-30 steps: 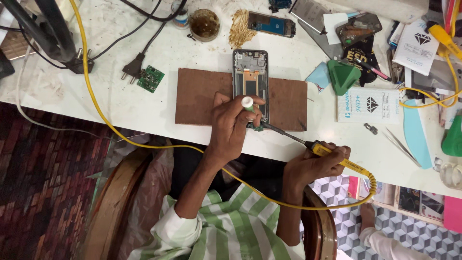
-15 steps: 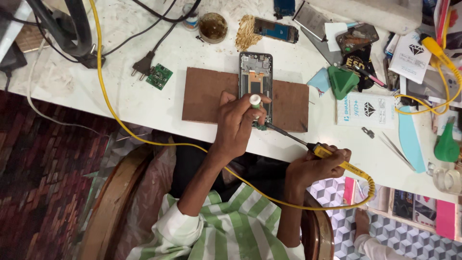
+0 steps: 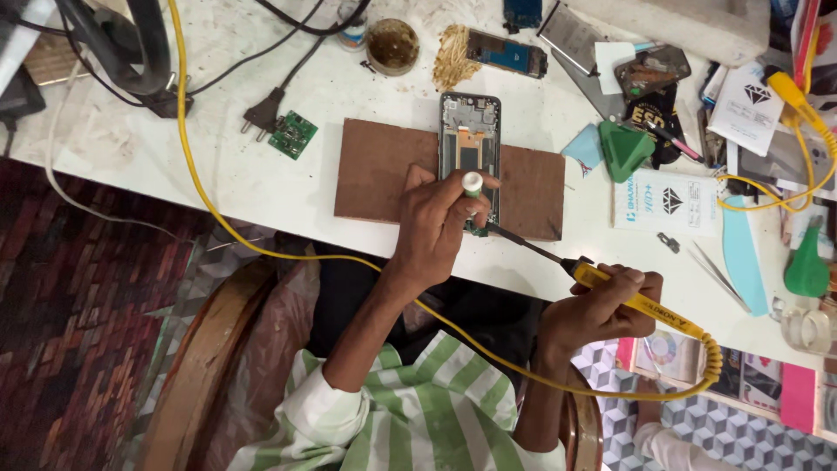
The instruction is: The person uses a soldering iron and a small tube to work on the internal components of a disassembled smartphone. They repeatedly apply the tube's contents and use the soldering iron on the circuit board area.
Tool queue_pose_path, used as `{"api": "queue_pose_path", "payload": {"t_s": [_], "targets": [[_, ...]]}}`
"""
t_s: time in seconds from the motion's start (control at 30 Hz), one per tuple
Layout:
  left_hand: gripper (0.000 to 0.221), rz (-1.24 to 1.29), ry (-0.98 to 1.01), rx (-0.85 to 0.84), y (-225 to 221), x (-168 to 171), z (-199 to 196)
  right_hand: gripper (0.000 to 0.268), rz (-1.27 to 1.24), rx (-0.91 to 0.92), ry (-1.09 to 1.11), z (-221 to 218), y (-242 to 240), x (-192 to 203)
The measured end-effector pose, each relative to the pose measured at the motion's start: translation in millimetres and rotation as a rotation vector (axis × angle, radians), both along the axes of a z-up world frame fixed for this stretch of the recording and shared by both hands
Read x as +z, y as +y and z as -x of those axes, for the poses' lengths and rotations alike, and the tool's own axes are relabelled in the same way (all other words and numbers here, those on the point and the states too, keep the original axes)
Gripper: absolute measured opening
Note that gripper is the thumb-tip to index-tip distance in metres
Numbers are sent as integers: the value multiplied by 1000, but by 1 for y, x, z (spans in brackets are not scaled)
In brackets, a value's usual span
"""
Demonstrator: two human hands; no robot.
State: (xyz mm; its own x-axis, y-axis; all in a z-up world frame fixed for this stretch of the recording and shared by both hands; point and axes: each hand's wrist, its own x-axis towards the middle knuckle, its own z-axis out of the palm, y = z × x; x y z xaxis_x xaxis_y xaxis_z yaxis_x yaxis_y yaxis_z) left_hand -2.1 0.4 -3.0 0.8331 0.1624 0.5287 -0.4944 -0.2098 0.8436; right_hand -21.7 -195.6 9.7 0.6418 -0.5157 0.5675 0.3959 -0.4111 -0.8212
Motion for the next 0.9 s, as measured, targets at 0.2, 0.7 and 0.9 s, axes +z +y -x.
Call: {"api": "queue_pose_path", "payload": {"t_s": [0.2,0.7,0.9], "targets": [[35,16,17,-13,-1,-1,1,33,139,17,50,8,10,20],[29,21,15,-26,0,-1,-1,36,303,164,170,11,49,66],[29,8,37,-23,-1,-1,-3,42,315,233,194,23,36,55]]}}
